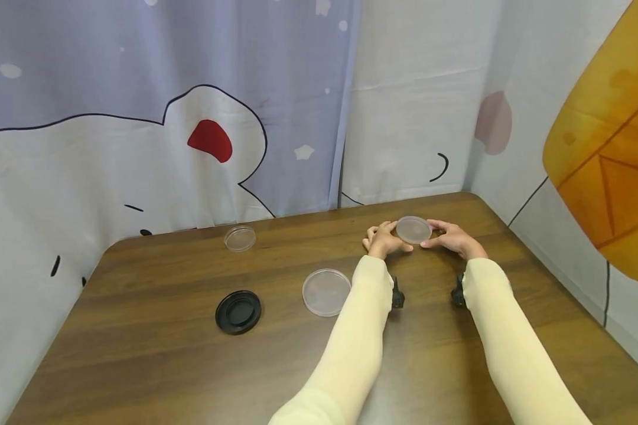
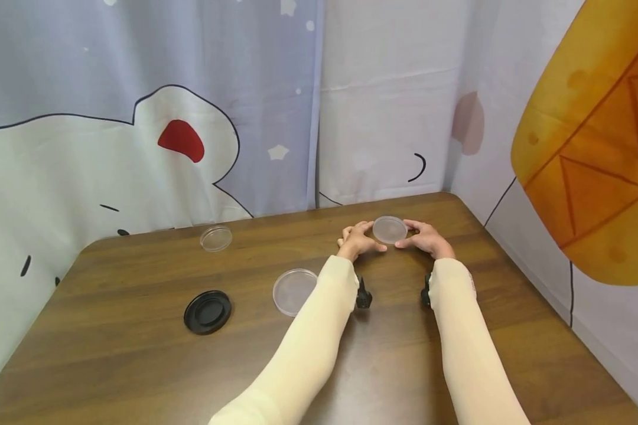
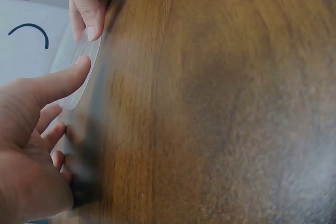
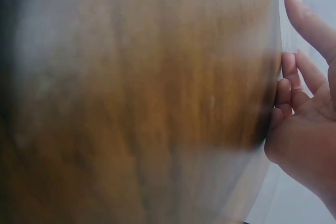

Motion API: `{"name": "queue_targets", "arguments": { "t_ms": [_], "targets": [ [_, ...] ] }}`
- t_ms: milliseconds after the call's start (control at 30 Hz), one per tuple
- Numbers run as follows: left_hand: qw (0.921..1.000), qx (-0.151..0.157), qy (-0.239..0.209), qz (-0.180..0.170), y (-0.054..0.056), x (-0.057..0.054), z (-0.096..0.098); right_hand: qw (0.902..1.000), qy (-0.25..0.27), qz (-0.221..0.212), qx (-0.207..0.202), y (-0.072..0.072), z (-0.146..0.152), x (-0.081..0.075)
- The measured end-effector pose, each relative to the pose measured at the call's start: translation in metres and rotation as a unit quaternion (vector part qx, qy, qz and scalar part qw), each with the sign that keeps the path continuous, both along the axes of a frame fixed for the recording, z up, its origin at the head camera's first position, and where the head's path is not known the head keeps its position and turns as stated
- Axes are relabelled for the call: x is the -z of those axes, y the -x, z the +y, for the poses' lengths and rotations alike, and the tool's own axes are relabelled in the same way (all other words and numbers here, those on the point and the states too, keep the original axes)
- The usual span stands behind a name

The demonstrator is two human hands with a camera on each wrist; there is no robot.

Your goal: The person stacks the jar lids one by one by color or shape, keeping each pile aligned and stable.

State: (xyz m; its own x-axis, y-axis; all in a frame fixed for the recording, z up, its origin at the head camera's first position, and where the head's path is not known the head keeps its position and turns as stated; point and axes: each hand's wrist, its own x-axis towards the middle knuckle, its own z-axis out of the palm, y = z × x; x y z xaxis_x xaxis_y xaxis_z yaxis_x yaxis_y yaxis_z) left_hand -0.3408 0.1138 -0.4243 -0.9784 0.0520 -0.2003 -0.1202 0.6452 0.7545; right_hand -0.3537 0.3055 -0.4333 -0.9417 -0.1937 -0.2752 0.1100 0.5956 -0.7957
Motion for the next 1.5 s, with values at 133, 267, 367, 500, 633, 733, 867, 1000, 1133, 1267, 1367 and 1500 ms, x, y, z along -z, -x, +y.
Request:
{"name": "queue_targets", "arguments": {
  "t_ms": [133, 267, 367, 500, 633, 733, 867, 1000, 1133, 1267, 1367, 1500],
  "targets": [
    [0.9996, -0.017, -0.022, 0.01, 0.001, 0.002, -0.001, 0.9998, 0.013, 0.002, 0.011, 0.0, -0.002, 0.001],
    [0.9992, -0.019, -0.017, 0.029, 0.003, 0.004, -0.003, 0.9996, 0.023, 0.001, 0.016, 0.001, -0.003, 0.004],
    [0.999, -0.027, 0.002, 0.034, 0.004, 0.007, -0.003, 0.9998, 0.019, 0.003, 0.006, 0.001, -0.005, 0.005],
    [0.9979, -0.049, 0.012, 0.04, 0.004, 0.011, -0.002, 0.9998, 0.018, 0.003, -0.001, 0.0, -0.009, 0.006],
    [0.9976, -0.048, 0.017, 0.045, 0.003, 0.011, -0.004, 0.9999, 0.016, 0.0, -0.002, -0.002, -0.01, 0.006],
    [0.9984, -0.037, -0.001, 0.042, 0.004, 0.008, -0.006, 0.9999, 0.01, -0.004, -0.011, -0.001, -0.008, 0.001],
    [0.9964, -0.032, -0.071, 0.034, 0.007, 0.006, -0.011, 0.9999, 0.002, -0.001, -0.013, 0.001, -0.011, -0.004],
    [0.9859, -0.044, -0.159, 0.028, 0.011, 0.004, -0.017, 0.9998, 0.016, 0.008, -0.002, 0.001, -0.018, -0.003],
    [0.9725, -0.041, -0.229, 0.007, 0.008, 0.005, -0.025, 0.9996, 0.023, 0.011, 0.008, -0.008, -0.022, -0.002],
    [0.9636, -0.029, -0.265, -0.014, 0.007, -0.001, -0.034, 0.9996, 0.017, 0.019, 0.012, -0.012, -0.026, -0.008],
    [0.96, -0.025, -0.278, -0.014, 0.009, -0.009, -0.043, 0.9987, 0.014, 0.049, 0.003, -0.011, -0.033, -0.019],
    [0.9574, -0.018, -0.288, -0.001, 0.011, -0.023, -0.06, 0.9966, 0.017, 0.081, 0.001, -0.01, -0.045, -0.032]
  ]
}}
